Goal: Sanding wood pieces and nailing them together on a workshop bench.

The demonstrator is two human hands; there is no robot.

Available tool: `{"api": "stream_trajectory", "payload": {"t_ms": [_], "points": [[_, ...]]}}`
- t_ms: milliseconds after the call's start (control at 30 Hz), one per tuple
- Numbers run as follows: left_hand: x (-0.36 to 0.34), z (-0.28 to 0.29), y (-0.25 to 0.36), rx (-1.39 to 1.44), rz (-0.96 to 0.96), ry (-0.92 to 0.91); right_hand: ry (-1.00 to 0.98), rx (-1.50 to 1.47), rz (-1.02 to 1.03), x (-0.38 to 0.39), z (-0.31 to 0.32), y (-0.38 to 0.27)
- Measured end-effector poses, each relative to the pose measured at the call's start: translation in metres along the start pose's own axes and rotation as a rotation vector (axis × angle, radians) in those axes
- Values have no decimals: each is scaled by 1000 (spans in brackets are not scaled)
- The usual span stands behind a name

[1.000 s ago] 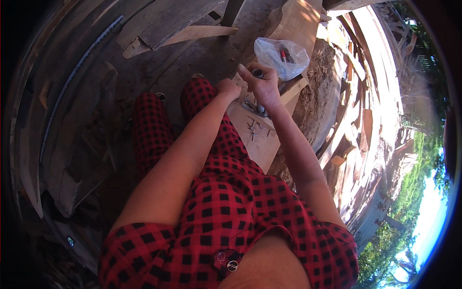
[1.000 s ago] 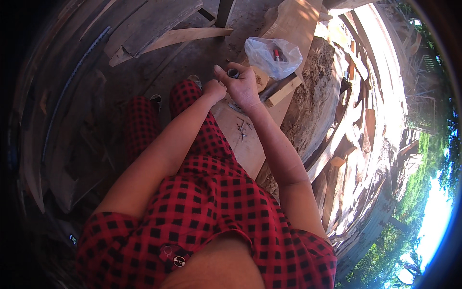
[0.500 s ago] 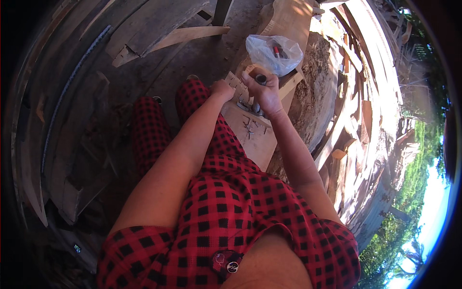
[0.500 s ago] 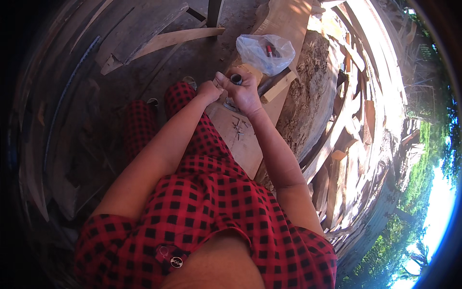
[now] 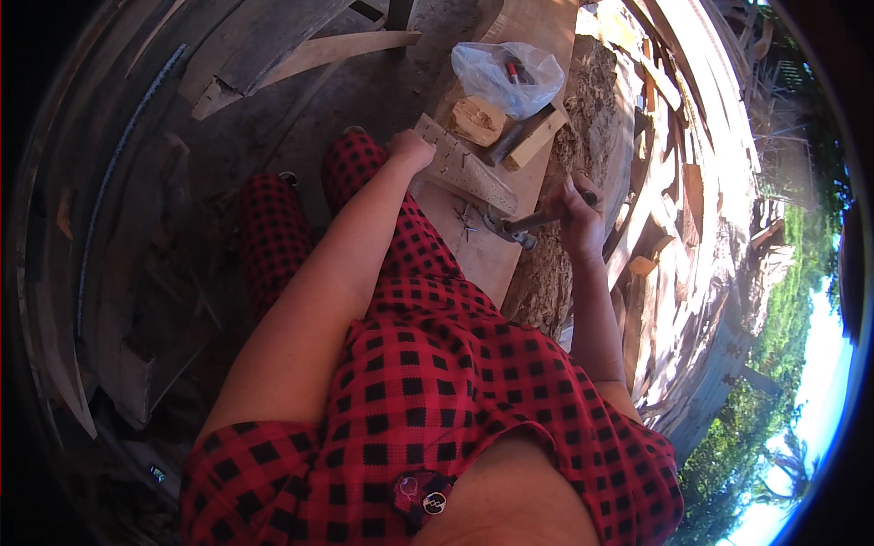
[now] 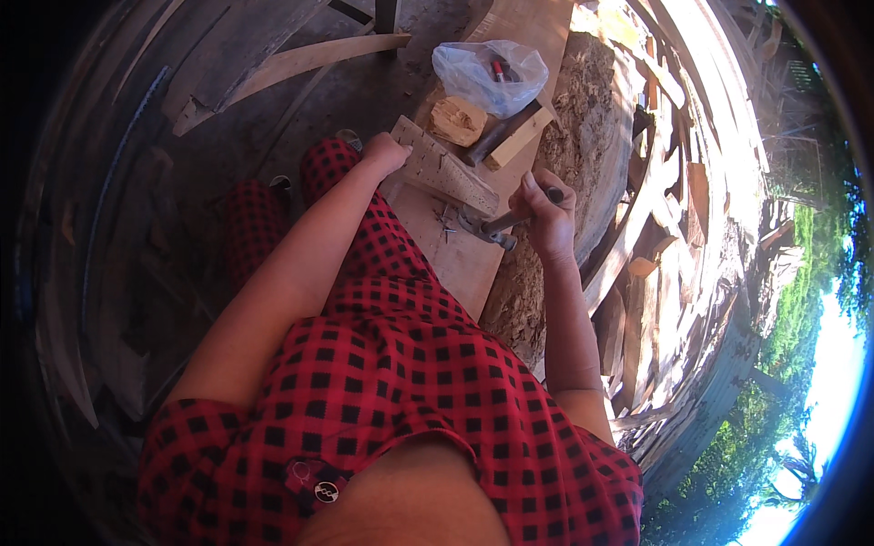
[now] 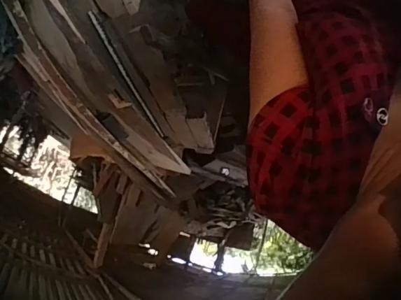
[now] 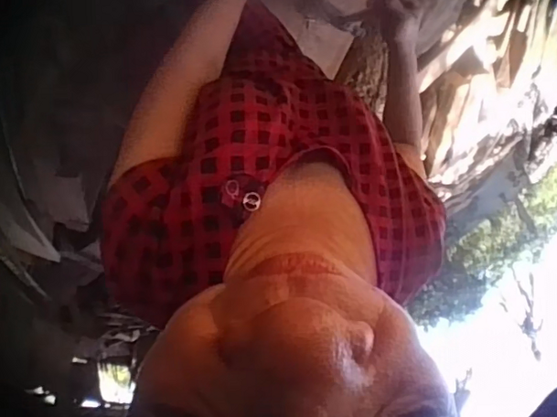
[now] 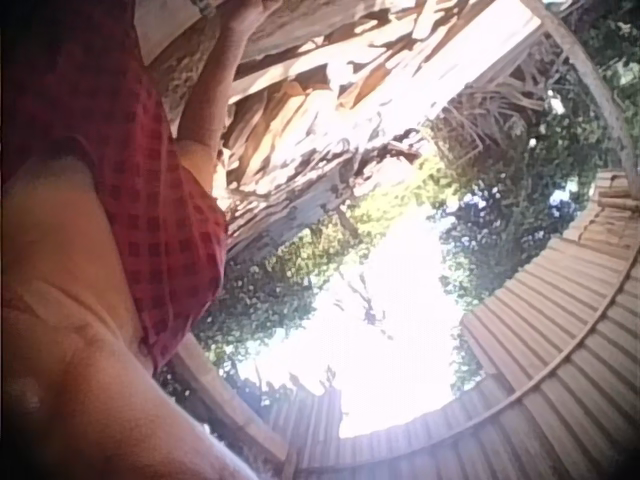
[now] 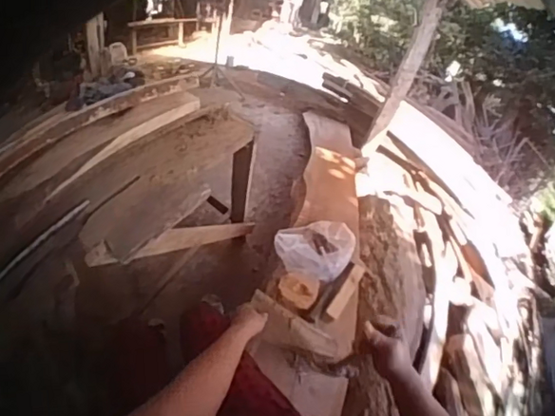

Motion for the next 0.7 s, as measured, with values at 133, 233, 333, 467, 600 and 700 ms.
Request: {"api": "stream_trajectory", "payload": {"t_ms": [133, 233, 333, 467, 600, 700], "points": [[-2, -2, 0, 14, -19, 16, -154, 347, -89, 4, -45, 18], [5, 1, 5, 8, -27, 22, -192, 393, -141, 4, -57, 37], [6, -7, 5, -23, 5, -131, -207, 403, -99, 2, -61, 37], [3, -6, 0, -22, 19, -120, -172, 396, -143, -3, -57, 44], [7, -7, 4, -23, 17, -104, -114, 409, -88, -8, -54, 31], [5, -1, 0, -31, -4, -27, -92, 319, -28, -29, -60, -3]]}}
Point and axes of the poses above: each hand's wrist, its own x-axis away from the middle knuckle, its own z-axis out of the back of the hand, y = z × x, the point moved 10 cm from there along -x, towards the middle knuckle, and after that the axes turned 5 degrees about z, right-handed, at the moved point
